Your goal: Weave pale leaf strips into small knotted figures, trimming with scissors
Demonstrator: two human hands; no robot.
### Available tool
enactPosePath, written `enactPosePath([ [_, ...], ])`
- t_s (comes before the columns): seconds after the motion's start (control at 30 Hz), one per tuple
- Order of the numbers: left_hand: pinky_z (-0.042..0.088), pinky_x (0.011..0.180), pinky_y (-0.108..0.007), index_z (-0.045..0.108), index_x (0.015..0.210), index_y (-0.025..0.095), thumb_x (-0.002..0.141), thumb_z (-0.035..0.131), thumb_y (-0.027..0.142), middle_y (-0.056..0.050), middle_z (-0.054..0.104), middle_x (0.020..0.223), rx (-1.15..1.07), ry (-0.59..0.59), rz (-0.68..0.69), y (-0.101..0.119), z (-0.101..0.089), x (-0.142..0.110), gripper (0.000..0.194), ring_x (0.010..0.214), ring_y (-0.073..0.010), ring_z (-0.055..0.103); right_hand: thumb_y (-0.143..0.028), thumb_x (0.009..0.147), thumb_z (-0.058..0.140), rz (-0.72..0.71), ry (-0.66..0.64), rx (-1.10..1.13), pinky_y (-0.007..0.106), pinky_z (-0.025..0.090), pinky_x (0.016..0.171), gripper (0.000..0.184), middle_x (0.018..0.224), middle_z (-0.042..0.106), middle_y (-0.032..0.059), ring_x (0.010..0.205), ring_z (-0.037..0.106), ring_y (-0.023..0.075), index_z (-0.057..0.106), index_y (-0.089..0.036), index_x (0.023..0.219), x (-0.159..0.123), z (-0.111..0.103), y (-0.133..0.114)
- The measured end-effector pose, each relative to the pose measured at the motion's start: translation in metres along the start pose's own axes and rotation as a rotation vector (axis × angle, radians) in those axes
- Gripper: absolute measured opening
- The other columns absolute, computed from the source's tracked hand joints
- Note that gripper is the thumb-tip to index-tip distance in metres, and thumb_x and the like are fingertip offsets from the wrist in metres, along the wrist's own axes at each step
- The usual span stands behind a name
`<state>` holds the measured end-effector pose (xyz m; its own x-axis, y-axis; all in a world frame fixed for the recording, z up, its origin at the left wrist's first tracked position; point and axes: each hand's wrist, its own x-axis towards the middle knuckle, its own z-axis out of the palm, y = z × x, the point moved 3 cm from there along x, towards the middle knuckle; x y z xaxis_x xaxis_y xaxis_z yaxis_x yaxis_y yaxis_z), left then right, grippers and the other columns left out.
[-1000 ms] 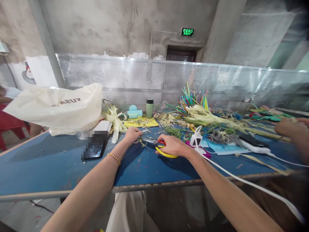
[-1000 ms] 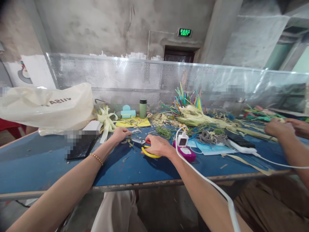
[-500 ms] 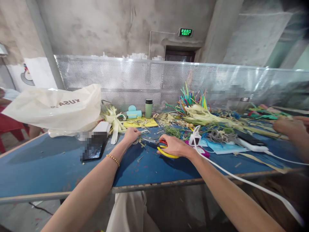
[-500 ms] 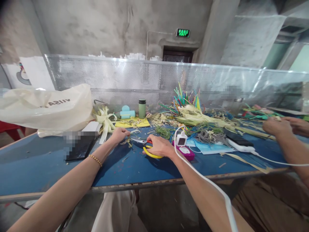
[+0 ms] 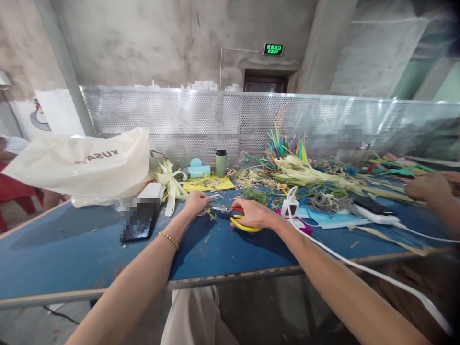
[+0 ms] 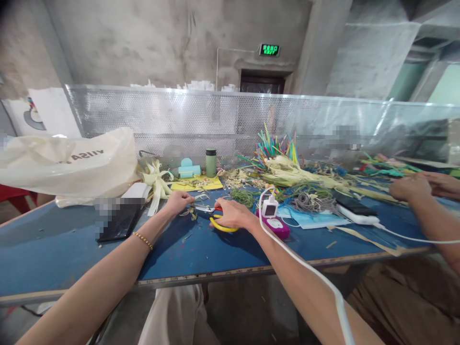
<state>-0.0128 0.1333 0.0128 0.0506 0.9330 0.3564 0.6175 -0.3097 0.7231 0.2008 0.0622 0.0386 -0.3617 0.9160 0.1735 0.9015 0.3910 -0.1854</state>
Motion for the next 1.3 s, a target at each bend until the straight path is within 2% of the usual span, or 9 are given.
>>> enactPosePath([
  [0.33,0.031,0.055,-0.026,0.072,0.061,0.013,0.073,0.061,0.030,0.001,0.055,0.049,0.000,-0.017,0.001,0.007,-0.002,-0.004,0.023,0.054,-0.0127,0.046,-0.060,0.064,0.072,-0.020,0.019,-0.045,0.030,0.043,0.071,0.060,0.106,0.069,0.0059,0.092,0.064,0.0257,0.060,-0.026,0.112,0.009,0.000,0.001],
  [0.57,0.033,0.055,-0.025,0.072,0.059,0.013,0.072,0.062,0.027,0.001,0.055,0.048,-0.040,-0.013,0.000,0.004,-0.001,-0.003,0.021,0.055,-0.0126,0.047,-0.052,0.071,0.069,-0.059,0.033,-0.091,0.029,0.042,0.071,0.048,0.110,0.069,0.0057,0.096,0.064,0.0259,0.059,-0.027,0.111,0.012,0.002,-0.005],
  [1.3,0.032,0.054,-0.025,0.070,0.059,0.013,0.067,0.061,0.036,-0.001,0.059,0.054,-0.130,-0.007,0.001,0.000,0.000,-0.003,0.026,0.055,-0.0128,0.047,-0.040,0.079,0.067,-0.118,0.097,-0.138,0.025,0.033,0.062,0.032,0.085,0.070,0.0034,0.076,0.063,0.0199,0.062,-0.025,0.106,0.011,0.008,-0.006],
])
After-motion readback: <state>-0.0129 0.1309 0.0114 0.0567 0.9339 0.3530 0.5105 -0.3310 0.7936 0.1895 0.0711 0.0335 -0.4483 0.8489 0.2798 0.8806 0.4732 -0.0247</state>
